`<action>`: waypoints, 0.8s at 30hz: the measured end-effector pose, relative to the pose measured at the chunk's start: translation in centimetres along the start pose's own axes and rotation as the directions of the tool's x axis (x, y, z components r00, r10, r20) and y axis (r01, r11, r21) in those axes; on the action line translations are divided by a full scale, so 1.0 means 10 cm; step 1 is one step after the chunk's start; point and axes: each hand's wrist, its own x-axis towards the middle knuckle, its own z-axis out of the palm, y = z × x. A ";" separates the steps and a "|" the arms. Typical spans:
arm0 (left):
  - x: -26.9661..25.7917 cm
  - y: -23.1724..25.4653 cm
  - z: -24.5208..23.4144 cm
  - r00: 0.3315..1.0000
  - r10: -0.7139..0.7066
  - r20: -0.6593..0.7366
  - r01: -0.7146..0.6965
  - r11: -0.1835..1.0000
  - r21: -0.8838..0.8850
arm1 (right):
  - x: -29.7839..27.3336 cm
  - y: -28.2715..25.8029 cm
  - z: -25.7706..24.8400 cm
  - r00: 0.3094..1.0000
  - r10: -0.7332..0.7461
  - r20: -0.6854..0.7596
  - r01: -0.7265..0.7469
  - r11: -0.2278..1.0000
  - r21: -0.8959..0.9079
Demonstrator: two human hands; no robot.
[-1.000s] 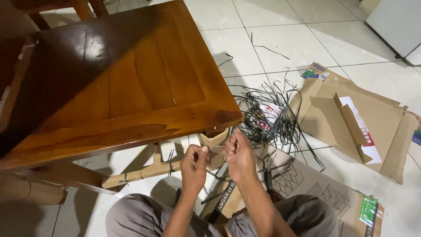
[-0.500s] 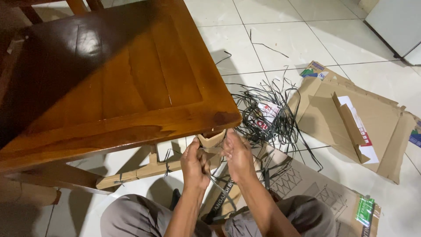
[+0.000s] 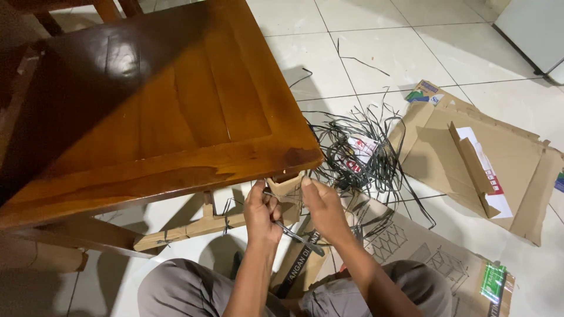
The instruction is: Wrapping table legs with cardboard and securing them with plastic ties
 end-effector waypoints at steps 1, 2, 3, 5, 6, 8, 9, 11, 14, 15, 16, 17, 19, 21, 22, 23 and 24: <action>0.00 -0.02 -0.02 1.000 0.000 0.002 0.000 1.000 0.001 | -0.09 -0.07 0.03 1.000 -0.001 -0.002 0.001 1.000 0.001; 0.01 -0.05 -0.02 0.999 0.034 -0.006 -0.034 0.999 0.028 | -0.17 -0.13 0.06 0.999 -0.044 -0.018 0.042 0.992 -0.120; 0.02 -0.08 -0.03 0.998 0.068 -0.013 -0.067 0.996 0.055 | -0.24 -0.19 0.09 0.996 -0.088 -0.029 0.079 0.968 -0.239; -0.02 -0.06 -0.04 0.997 0.074 -0.011 -0.073 0.995 0.068 | -0.28 -0.15 0.15 0.982 -0.186 -0.044 0.161 0.929 -0.332; -0.02 -0.05 -0.04 0.997 0.082 -0.004 -0.081 0.994 0.078 | -0.28 -0.13 0.17 0.956 -0.288 -0.048 0.242 0.873 -0.425; -0.07 -0.01 -0.01 0.997 0.081 0.004 -0.081 0.992 0.099 | -0.31 -0.07 0.18 0.942 -0.333 -0.032 0.268 0.809 -0.523; -0.09 0.02 0.02 0.997 0.078 0.013 -0.079 0.990 0.121 | -0.32 -0.04 0.18 0.926 -0.376 -0.015 0.288 0.734 -0.615; -0.13 0.04 0.03 0.995 0.099 0.026 -0.101 0.985 0.138 | -0.30 -0.05 0.21 0.916 -0.398 -0.042 0.296 0.745 -0.598; -0.14 0.07 0.06 0.983 0.181 0.020 -0.181 0.957 0.225 | -0.29 -0.10 0.26 0.896 -0.438 -0.076 0.317 0.749 -0.582; -0.13 0.08 0.07 0.969 0.247 0.008 -0.239 0.926 0.293 | -0.27 -0.13 0.28 0.884 -0.461 -0.081 0.333 0.742 -0.582; -0.03 0.03 0.01 0.969 0.249 0.008 -0.240 0.926 0.291 | -0.29 -0.15 0.27 0.883 -0.462 -0.079 0.335 0.741 -0.582; 0.07 -0.02 -0.06 0.942 0.334 0.038 -0.322 0.865 0.384 | -0.30 -0.17 0.27 0.916 -0.402 -0.003 0.327 0.750 -0.575; 0.28 -0.12 -0.15 0.908 0.412 0.077 -0.398 0.789 0.468 | -0.29 -0.15 0.24 0.938 -0.339 0.073 0.318 0.757 -0.571; 0.44 -0.24 -0.23 0.778 0.606 0.164 -0.584 0.601 0.546 | -0.30 -0.07 0.21 0.992 -0.091 0.088 0.125 0.811 -0.571; 0.37 -0.21 -0.17 0.779 0.605 0.163 -0.582 0.602 0.546 | -0.32 -0.18 0.19 0.992 -0.090 0.089 0.124 0.811 -0.571; 0.29 -0.17 -0.12 0.782 0.606 0.146 -0.579 0.620 0.530 | -0.33 -0.30 0.17 0.988 0.012 0.157 0.078 0.826 -0.558; 0.22 -0.13 -0.06 0.786 0.605 0.130 -0.575 0.637 0.514 | -0.35 -0.41 0.15 0.968 0.113 0.224 0.029 0.836 -0.548</action>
